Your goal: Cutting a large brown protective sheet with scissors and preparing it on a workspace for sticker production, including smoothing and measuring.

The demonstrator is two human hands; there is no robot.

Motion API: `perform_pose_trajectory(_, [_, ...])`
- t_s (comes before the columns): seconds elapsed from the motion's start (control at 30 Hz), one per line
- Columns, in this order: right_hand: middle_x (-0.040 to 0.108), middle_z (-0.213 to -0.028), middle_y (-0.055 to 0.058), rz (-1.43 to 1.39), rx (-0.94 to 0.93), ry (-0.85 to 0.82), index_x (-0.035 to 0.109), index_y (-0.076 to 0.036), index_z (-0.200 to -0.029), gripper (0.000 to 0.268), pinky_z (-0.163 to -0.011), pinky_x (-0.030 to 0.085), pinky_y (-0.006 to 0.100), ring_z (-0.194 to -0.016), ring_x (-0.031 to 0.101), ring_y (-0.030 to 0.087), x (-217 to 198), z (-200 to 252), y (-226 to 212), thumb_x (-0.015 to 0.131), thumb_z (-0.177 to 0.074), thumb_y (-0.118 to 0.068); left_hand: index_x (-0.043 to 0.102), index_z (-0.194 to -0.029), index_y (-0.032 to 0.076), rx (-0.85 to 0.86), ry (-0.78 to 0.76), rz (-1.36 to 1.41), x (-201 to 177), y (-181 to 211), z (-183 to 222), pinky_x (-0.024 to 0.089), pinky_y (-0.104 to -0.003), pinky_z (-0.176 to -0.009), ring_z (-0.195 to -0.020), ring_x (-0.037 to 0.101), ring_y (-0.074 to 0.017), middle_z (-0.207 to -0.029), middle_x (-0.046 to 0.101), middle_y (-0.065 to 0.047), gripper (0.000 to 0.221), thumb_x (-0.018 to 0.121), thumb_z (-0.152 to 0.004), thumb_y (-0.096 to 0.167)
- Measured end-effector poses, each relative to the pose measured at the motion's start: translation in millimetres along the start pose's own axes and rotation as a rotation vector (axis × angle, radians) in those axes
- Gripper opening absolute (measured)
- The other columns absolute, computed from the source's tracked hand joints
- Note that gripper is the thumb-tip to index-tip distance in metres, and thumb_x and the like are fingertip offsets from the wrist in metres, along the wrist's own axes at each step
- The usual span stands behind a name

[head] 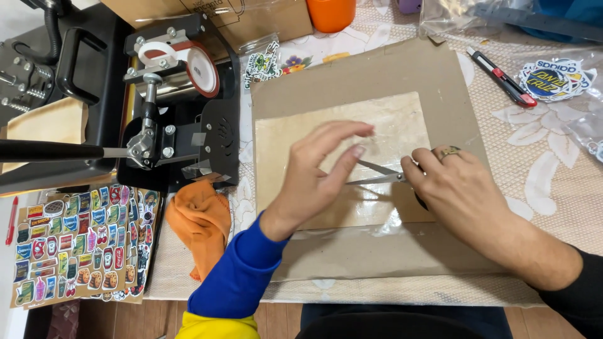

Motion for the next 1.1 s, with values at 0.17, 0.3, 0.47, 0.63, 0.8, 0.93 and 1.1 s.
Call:
perform_pose_trajectory(0.17, [0.062, -0.101, 0.0, -0.106, 0.078, 0.001, 0.06, -0.02, -0.112, 0.026, -0.062, 0.05, 0.034, -0.068, 0.062, 0.019, -4, 9, 15, 0.062, -0.086, -0.019, 0.058, -0.127, 0.005, -0.087, 0.084, 0.258, -21, -17, 12, 0.052, -0.037, -0.112, -0.123, 0.063, -0.0239, -0.126, 0.063, -0.011, 0.028, 0.056, -0.101, 0.015])
perform_pose_trajectory(0.3, [0.06, -0.126, -0.007, -0.467, 0.422, -0.275, 0.061, -0.032, -0.126, 0.051, -0.055, 0.063, 0.046, -0.079, 0.074, 0.029, 7, 25, 30, 0.063, -0.082, -0.059, 0.042, -0.109, 0.015, -0.163, 0.233, 0.588, -21, -38, 23, 0.046, -0.045, -0.112, -0.095, 0.055, -0.0121, -0.098, 0.049, 0.0, 0.035, 0.073, -0.093, 0.025])
perform_pose_trajectory(0.47, [0.058, -0.131, 0.014, -0.726, 0.659, -0.358, 0.054, -0.018, -0.142, 0.077, -0.08, 0.055, 0.055, -0.091, 0.071, 0.037, 45, 33, 65, 0.078, -0.072, -0.038, 0.048, -0.122, 0.006, -0.349, 0.187, 0.554, 4, -60, 40, 0.057, -0.032, -0.085, -0.089, 0.068, -0.0197, -0.093, 0.055, -0.006, 0.028, 0.058, -0.102, 0.022])
perform_pose_trajectory(0.63, [0.062, -0.132, 0.015, -0.809, 0.677, -0.366, 0.058, -0.007, -0.138, 0.068, -0.085, 0.054, 0.045, -0.104, 0.069, 0.029, 58, 33, 62, 0.082, -0.076, -0.023, 0.056, -0.126, 0.0, -0.39, 0.185, 0.681, 32, -50, 46, 0.059, -0.039, -0.101, -0.107, 0.071, -0.0285, -0.107, 0.068, -0.015, 0.032, 0.046, -0.107, 0.024])
perform_pose_trajectory(0.8, [0.021, -0.167, 0.013, -1.215, 0.147, 0.496, 0.028, -0.024, -0.158, 0.084, -0.132, 0.013, 0.063, -0.161, 0.011, 0.042, -2, 5, -31, 0.057, -0.091, -0.064, 0.056, -0.137, 0.003, -0.473, 0.201, 0.88, 86, -27, 54, 0.048, -0.039, -0.112, -0.131, 0.058, -0.0266, -0.14, 0.059, -0.016, 0.059, 0.046, -0.103, 0.051])
perform_pose_trajectory(0.93, [0.037, -0.161, 0.019, -1.132, 0.204, 0.514, 0.039, -0.01, -0.15, 0.06, -0.128, 0.014, 0.066, -0.156, 0.028, 0.043, -25, -32, -42, 0.029, -0.103, -0.045, 0.056, -0.133, 0.003, -0.586, 0.249, 0.809, 129, -38, 99, 0.041, -0.035, -0.116, -0.129, 0.052, -0.0171, -0.137, 0.058, -0.01, 0.04, 0.038, -0.107, 0.029])
perform_pose_trajectory(1.1, [0.009, -0.171, 0.011, -1.305, -0.154, 0.496, 0.018, -0.006, -0.162, 0.097, -0.136, -0.003, 0.054, -0.162, 0.001, 0.032, -30, -27, -89, 0.021, -0.096, -0.078, 0.029, -0.158, 0.01, -0.354, 0.32, 1.299, 76, -8, 60, 0.014, -0.05, -0.126, -0.157, 0.022, -0.0314, -0.166, 0.026, -0.015, 0.09, 0.01, -0.096, 0.072])
Point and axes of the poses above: each hand's wrist, its own z-axis away from the middle knuckle, its own x-axis out of the palm, y = z × x, the point moved 3 cm from there along -z, towards the middle knuckle
